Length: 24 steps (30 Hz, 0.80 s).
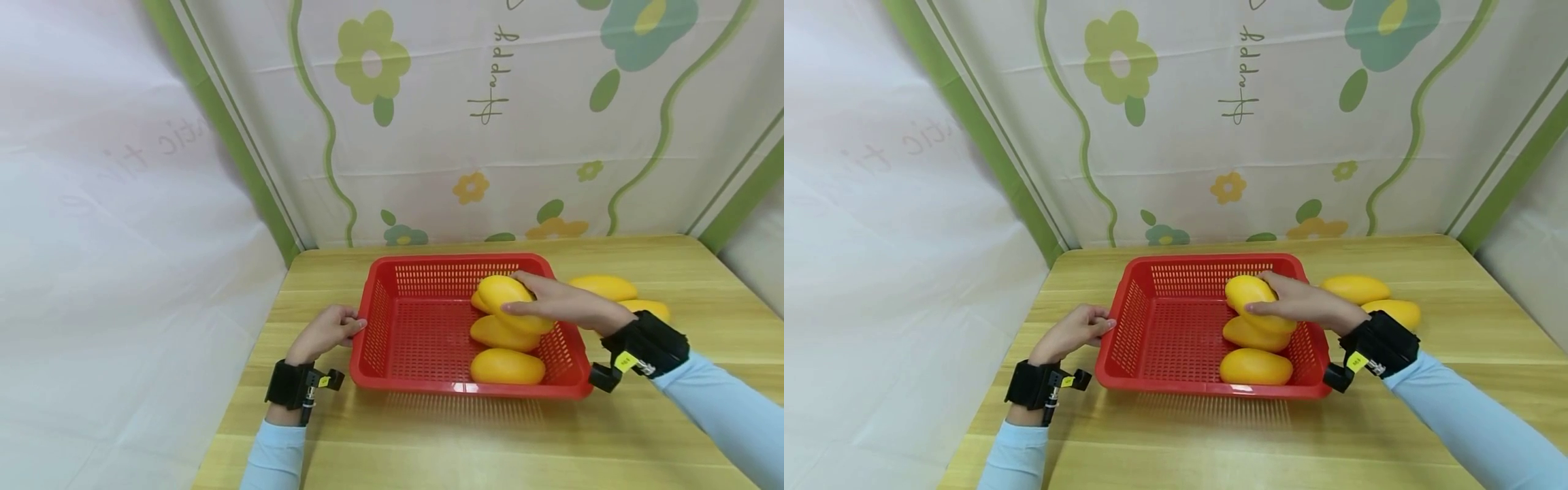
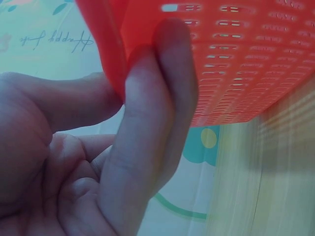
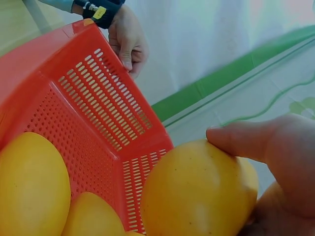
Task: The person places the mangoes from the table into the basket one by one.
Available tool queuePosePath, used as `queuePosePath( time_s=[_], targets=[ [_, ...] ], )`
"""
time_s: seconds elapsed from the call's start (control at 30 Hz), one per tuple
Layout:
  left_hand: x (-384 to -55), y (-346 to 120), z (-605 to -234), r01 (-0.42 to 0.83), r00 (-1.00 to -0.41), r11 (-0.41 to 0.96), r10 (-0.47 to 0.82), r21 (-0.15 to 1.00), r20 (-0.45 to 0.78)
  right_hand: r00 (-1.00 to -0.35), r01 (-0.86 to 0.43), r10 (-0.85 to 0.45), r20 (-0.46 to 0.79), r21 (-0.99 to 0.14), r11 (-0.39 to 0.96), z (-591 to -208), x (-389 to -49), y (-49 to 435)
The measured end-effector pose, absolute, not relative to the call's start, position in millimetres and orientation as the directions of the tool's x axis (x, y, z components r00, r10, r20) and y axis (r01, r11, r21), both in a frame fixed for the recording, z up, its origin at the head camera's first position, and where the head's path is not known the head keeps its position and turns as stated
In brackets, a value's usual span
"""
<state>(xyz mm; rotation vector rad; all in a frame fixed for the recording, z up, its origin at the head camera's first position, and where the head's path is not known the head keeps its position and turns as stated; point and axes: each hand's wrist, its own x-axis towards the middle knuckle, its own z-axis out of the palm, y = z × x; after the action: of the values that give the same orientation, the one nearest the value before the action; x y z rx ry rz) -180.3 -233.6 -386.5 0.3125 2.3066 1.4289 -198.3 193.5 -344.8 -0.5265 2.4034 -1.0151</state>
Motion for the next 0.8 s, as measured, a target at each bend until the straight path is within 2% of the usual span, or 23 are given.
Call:
queuePosePath(
  time_s=[0.8],
  targets=[
    [-179,-232,-385,-0.035,-0.898,0.454,0.377,0.891,-0.228,-0.772,-0.163,-0.551,-0.316,-0.740,0.653,-345,-201,169]
  ],
)
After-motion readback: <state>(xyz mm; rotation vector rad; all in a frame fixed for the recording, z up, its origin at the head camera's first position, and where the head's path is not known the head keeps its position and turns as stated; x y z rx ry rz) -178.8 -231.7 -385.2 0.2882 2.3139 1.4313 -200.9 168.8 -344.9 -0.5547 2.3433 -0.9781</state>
